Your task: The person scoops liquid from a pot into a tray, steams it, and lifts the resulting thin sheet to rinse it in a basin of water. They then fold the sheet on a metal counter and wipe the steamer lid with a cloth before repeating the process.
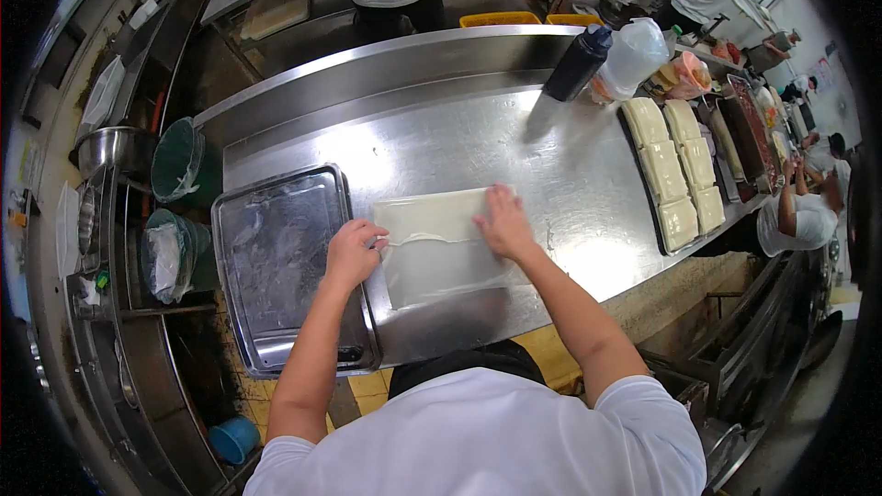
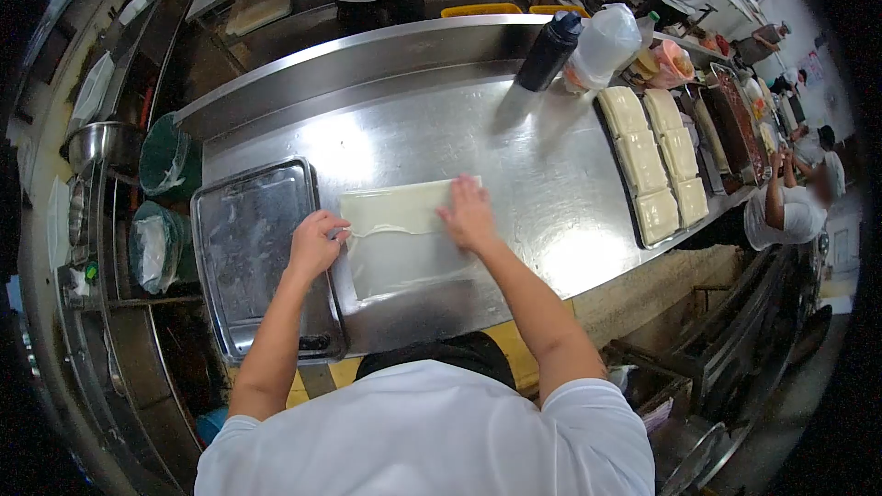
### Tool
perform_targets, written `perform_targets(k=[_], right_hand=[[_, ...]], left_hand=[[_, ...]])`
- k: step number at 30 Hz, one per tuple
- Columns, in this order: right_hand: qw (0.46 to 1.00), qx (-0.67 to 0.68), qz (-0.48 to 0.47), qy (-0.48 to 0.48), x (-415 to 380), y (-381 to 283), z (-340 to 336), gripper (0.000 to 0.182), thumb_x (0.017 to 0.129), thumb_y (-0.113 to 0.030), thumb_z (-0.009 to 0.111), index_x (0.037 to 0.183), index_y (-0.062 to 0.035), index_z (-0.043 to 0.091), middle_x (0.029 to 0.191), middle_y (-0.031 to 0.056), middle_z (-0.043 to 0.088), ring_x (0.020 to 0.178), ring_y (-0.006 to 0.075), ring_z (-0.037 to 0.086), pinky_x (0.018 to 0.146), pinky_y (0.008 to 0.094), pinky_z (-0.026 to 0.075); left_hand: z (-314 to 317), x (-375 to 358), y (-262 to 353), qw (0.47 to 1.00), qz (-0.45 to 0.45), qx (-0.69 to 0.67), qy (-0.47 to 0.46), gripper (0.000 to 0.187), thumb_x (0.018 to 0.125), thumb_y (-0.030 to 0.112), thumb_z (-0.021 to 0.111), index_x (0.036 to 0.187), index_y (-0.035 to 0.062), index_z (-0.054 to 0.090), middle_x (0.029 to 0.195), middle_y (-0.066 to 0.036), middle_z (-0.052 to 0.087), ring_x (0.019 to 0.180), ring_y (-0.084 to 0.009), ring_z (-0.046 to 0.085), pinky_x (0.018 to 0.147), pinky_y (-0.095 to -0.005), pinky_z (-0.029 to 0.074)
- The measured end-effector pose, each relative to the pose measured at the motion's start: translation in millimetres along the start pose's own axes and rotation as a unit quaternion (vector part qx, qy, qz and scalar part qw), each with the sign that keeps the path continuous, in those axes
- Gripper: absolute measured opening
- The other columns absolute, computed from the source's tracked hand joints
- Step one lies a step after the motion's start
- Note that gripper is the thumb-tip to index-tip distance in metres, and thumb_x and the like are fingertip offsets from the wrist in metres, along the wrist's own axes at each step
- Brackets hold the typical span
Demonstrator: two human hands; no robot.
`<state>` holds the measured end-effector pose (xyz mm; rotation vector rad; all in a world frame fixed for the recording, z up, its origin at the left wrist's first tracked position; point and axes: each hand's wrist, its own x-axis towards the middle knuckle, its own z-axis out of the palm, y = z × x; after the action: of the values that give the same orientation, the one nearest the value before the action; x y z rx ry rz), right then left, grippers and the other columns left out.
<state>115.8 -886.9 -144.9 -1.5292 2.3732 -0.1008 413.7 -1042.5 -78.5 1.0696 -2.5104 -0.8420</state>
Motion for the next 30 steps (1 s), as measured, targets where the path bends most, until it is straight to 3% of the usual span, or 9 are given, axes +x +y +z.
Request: perform_targets(k=[3, 7, 18, 20, 21, 24, 27, 30], right_hand=[[0.996, 0.014, 0.068, 0.052, -1, 37, 4, 0.076, 0.105, -0.048, 0.042, 0.156, 0.0076, 0.027, 0.166, 0.0266, 0.021, 0.155, 0.0391, 0.019, 0.125, 0.0546, 0.016], [0.997, -0.031, 0.051, 0.054, -1, 25, 8, 0.077, 0.106, -0.05, 0.04, 0.156, 0.0067, 0.028, 0.166, 0.0246, 0.021, 0.155, 0.037, 0.018, 0.126, 0.0506, 0.015], [0.983, 0.021, -0.175, 0.059, 35, -185, 59, 0.08, 0.104, -0.052, 0.044, 0.155, 0.0079, 0.029, 0.164, 0.025, 0.027, 0.154, 0.0369, 0.021, 0.126, 0.0508, 0.016], [0.978, 0.034, -0.2, 0.049, 37, -202, 61, 0.08, 0.103, -0.052, 0.045, 0.155, 0.0081, 0.03, 0.163, 0.025, 0.029, 0.154, 0.0373, 0.023, 0.125, 0.0512, 0.017], [0.979, 0.033, -0.194, 0.053, 35, -201, 61, 0.079, 0.103, -0.05, 0.047, 0.154, 0.0081, 0.03, 0.163, 0.0255, 0.029, 0.154, 0.0379, 0.023, 0.125, 0.0514, 0.017], [0.982, 0.025, -0.173, 0.065, 14, -183, 54, 0.077, 0.102, -0.045, 0.052, 0.153, 0.0084, 0.032, 0.162, 0.0269, 0.03, 0.152, 0.0396, 0.026, 0.124, 0.0521, 0.021], [0.986, 0.023, -0.16, 0.048, -35, -152, 48, 0.073, 0.101, -0.043, 0.055, 0.149, 0.0094, 0.037, 0.159, 0.0284, 0.033, 0.149, 0.0411, 0.031, 0.121, 0.0523, 0.026], [0.985, 0.046, -0.168, 0.006, -78, -140, 34, 0.065, 0.1, -0.039, 0.057, 0.143, 0.0095, 0.045, 0.15, 0.0289, 0.045, 0.14, 0.0414, 0.043, 0.116, 0.0511, 0.034]], left_hand=[[-5, -5, -4, 1.0, -0.004, -0.011, 0.013, 0.016, 0.083, 0.014, 0.077, 0.098, 0.0098, 0.078, 0.095, -0.008, 0.069, 0.086, -0.027, 0.065, 0.075, -0.0381, 0.054], [-5, -5, -8, 0.999, -0.031, -0.024, 0.012, 0.014, 0.083, 0.015, 0.075, 0.096, 0.0117, 0.078, 0.095, -0.007, 0.069, 0.097, -0.0309, 0.066, 0.084, -0.0419, 0.053], [-17, 41, -23, 0.994, -0.071, -0.06, 0.061, 0.018, 0.086, 0.016, 0.073, 0.102, 0.009, 0.077, 0.104, -0.011, 0.071, 0.101, -0.0331, 0.066, 0.088, -0.0435, 0.053], [-13, 53, -29, 0.994, -0.062, -0.05, 0.081, 0.02, 0.085, 0.018, 0.075, 0.103, 0.0094, 0.077, 0.1, -0.01, 0.071, 0.09, -0.0303, 0.065, 0.081, -0.0415, 0.053], [-9, 57, -33, 0.993, -0.056, -0.046, 0.09, 0.021, 0.085, 0.019, 0.076, 0.104, 0.0097, 0.077, 0.098, -0.009, 0.071, 0.084, -0.0289, 0.065, 0.077, -0.0404, 0.053], [5, 69, -43, 0.997, -0.013, 0.001, 0.075, 0.025, 0.087, 0.022, 0.074, 0.108, 0.0088, 0.076, 0.105, -0.011, 0.072, 0.099, -0.0323, 0.066, 0.089, -0.0425, 0.053], [18, 78, -47, 1.0, -0.025, -0.003, 0.001, 0.028, 0.087, 0.022, 0.072, 0.109, 0.0059, 0.075, 0.115, -0.014, 0.071, 0.11, -0.0351, 0.064, 0.096, -0.0443, 0.052], [22, 88, -43, 0.995, -0.051, 0.021, -0.077, 0.03, 0.087, 0.024, 0.073, 0.109, 0.0044, 0.074, 0.116, -0.015, 0.071, 0.111, -0.0352, 0.064, 0.098, -0.0452, 0.051]])
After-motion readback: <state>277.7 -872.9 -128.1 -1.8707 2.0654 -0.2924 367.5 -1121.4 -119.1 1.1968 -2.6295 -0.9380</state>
